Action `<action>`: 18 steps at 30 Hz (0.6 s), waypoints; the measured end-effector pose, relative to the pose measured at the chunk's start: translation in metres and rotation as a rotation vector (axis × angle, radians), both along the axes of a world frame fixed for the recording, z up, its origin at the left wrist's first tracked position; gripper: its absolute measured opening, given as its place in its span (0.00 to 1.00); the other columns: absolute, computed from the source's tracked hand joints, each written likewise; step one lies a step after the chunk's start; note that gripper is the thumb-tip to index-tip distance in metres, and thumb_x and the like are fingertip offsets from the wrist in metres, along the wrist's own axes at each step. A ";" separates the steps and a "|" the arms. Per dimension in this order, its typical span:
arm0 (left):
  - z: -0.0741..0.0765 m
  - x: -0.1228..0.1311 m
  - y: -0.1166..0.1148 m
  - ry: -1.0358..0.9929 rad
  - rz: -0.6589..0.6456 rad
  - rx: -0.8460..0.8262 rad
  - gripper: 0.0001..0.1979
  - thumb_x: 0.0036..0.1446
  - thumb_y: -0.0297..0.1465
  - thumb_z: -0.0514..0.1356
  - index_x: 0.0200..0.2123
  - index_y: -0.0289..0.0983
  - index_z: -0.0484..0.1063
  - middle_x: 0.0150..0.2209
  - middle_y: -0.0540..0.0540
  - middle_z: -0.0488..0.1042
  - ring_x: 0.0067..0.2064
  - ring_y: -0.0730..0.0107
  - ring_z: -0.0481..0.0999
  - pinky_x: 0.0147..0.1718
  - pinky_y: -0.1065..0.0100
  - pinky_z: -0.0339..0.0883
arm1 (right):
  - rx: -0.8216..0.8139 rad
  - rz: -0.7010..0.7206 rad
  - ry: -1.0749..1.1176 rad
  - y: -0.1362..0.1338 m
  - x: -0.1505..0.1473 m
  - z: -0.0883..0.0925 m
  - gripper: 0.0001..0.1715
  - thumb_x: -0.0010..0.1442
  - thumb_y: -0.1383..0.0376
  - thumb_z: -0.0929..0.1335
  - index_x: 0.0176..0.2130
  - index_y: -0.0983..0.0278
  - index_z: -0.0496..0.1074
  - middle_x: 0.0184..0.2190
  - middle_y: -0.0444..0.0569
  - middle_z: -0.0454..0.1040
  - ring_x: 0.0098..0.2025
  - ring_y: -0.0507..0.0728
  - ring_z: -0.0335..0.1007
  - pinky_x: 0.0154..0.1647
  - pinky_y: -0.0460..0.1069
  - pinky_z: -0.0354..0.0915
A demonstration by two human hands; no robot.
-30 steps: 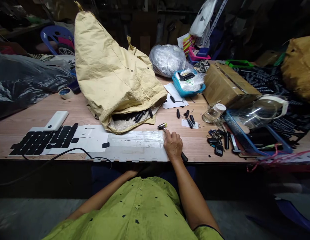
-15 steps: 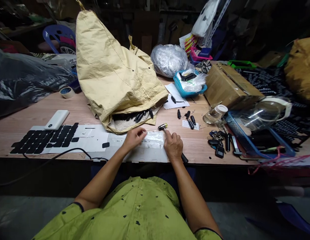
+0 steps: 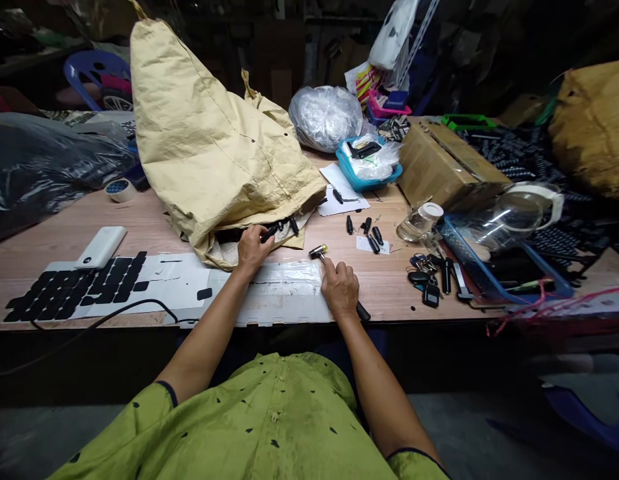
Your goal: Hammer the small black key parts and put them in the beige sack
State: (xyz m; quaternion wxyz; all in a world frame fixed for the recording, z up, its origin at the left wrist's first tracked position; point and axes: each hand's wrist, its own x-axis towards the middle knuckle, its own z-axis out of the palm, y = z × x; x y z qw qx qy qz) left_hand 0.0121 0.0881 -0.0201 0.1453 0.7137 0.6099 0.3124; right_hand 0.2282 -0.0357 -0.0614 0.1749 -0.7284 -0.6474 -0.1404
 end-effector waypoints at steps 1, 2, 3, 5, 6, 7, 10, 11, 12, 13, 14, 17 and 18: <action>0.002 -0.004 -0.009 -0.006 -0.060 0.012 0.04 0.58 0.32 0.64 0.38 0.40 0.75 0.40 0.44 0.76 0.45 0.59 0.73 0.45 0.62 0.67 | 0.000 0.002 -0.001 0.000 0.000 0.000 0.24 0.61 0.70 0.64 0.55 0.60 0.75 0.33 0.51 0.66 0.37 0.60 0.58 0.35 0.51 0.52; 0.003 -0.008 -0.018 -0.012 -0.135 0.004 0.05 0.59 0.32 0.64 0.39 0.40 0.75 0.40 0.45 0.77 0.44 0.60 0.73 0.45 0.62 0.67 | 0.001 0.004 -0.002 0.000 0.001 0.000 0.24 0.62 0.70 0.64 0.55 0.60 0.75 0.33 0.51 0.66 0.38 0.60 0.59 0.35 0.51 0.52; 0.003 -0.011 -0.028 -0.014 -0.219 -0.022 0.05 0.58 0.32 0.64 0.39 0.41 0.75 0.39 0.46 0.77 0.43 0.60 0.73 0.44 0.62 0.67 | 0.004 0.004 -0.004 0.000 0.001 0.000 0.23 0.62 0.70 0.64 0.55 0.60 0.75 0.33 0.51 0.66 0.38 0.60 0.59 0.35 0.51 0.52; -0.002 -0.014 -0.046 -0.013 -0.361 -0.096 0.05 0.57 0.32 0.66 0.37 0.40 0.76 0.38 0.47 0.77 0.42 0.61 0.73 0.43 0.63 0.67 | 0.009 0.001 -0.009 0.000 0.001 0.000 0.23 0.62 0.71 0.64 0.54 0.60 0.76 0.33 0.51 0.67 0.38 0.59 0.59 0.35 0.51 0.52; -0.006 -0.014 -0.053 -0.011 -0.402 -0.130 0.05 0.56 0.31 0.67 0.36 0.40 0.76 0.37 0.48 0.77 0.42 0.61 0.73 0.44 0.62 0.67 | 0.010 0.000 -0.009 -0.001 0.001 0.000 0.23 0.62 0.71 0.64 0.54 0.60 0.76 0.33 0.51 0.67 0.37 0.59 0.59 0.35 0.51 0.52; -0.010 -0.013 -0.058 -0.010 -0.420 -0.154 0.05 0.55 0.31 0.68 0.36 0.40 0.76 0.37 0.47 0.77 0.43 0.61 0.72 0.44 0.62 0.67 | 0.009 0.002 -0.007 -0.001 0.002 0.000 0.23 0.62 0.71 0.64 0.54 0.60 0.76 0.33 0.51 0.67 0.37 0.59 0.59 0.35 0.51 0.52; -0.020 -0.012 -0.063 -0.019 -0.410 -0.180 0.06 0.55 0.31 0.68 0.37 0.40 0.78 0.38 0.47 0.77 0.44 0.60 0.72 0.45 0.61 0.66 | 0.001 0.010 0.012 0.000 0.003 0.001 0.22 0.63 0.70 0.64 0.54 0.60 0.76 0.32 0.51 0.67 0.37 0.59 0.59 0.34 0.51 0.52; -0.022 -0.011 -0.063 -0.023 -0.408 -0.180 0.07 0.54 0.32 0.69 0.38 0.40 0.78 0.38 0.47 0.77 0.44 0.60 0.72 0.45 0.61 0.66 | 0.001 0.011 0.024 0.001 0.004 0.002 0.22 0.64 0.71 0.63 0.53 0.60 0.77 0.32 0.51 0.68 0.36 0.59 0.59 0.34 0.51 0.52; -0.023 -0.011 -0.062 -0.027 -0.412 -0.179 0.07 0.54 0.32 0.69 0.38 0.40 0.79 0.38 0.47 0.76 0.44 0.60 0.72 0.46 0.61 0.66 | 0.003 0.011 0.041 0.002 0.005 0.002 0.22 0.64 0.71 0.63 0.53 0.60 0.77 0.32 0.51 0.68 0.36 0.58 0.60 0.34 0.51 0.52; -0.024 -0.011 -0.060 -0.028 -0.418 -0.180 0.08 0.53 0.32 0.69 0.38 0.40 0.79 0.38 0.47 0.76 0.44 0.60 0.72 0.46 0.60 0.66 | 0.008 0.010 0.064 0.002 0.007 0.003 0.22 0.64 0.71 0.63 0.53 0.60 0.77 0.32 0.51 0.69 0.36 0.58 0.60 0.34 0.51 0.53; -0.024 -0.010 -0.059 -0.029 -0.426 -0.182 0.08 0.53 0.32 0.69 0.38 0.40 0.80 0.38 0.47 0.76 0.44 0.60 0.72 0.46 0.60 0.66 | 0.017 0.008 0.095 0.003 0.008 0.004 0.22 0.64 0.71 0.62 0.53 0.60 0.78 0.32 0.51 0.70 0.36 0.58 0.61 0.34 0.50 0.54; -0.022 -0.009 -0.059 -0.032 -0.428 -0.196 0.09 0.52 0.31 0.69 0.39 0.40 0.81 0.37 0.47 0.76 0.44 0.60 0.72 0.46 0.61 0.66 | 0.051 0.015 0.235 -0.001 0.008 0.009 0.23 0.65 0.68 0.62 0.55 0.60 0.76 0.33 0.52 0.72 0.36 0.59 0.65 0.35 0.50 0.60; -0.022 -0.008 -0.059 -0.031 -0.425 -0.200 0.08 0.53 0.31 0.69 0.39 0.40 0.81 0.37 0.47 0.76 0.44 0.60 0.72 0.46 0.61 0.66 | 0.065 0.030 0.296 -0.004 0.006 0.011 0.24 0.65 0.67 0.62 0.57 0.60 0.76 0.35 0.52 0.74 0.37 0.59 0.67 0.36 0.50 0.62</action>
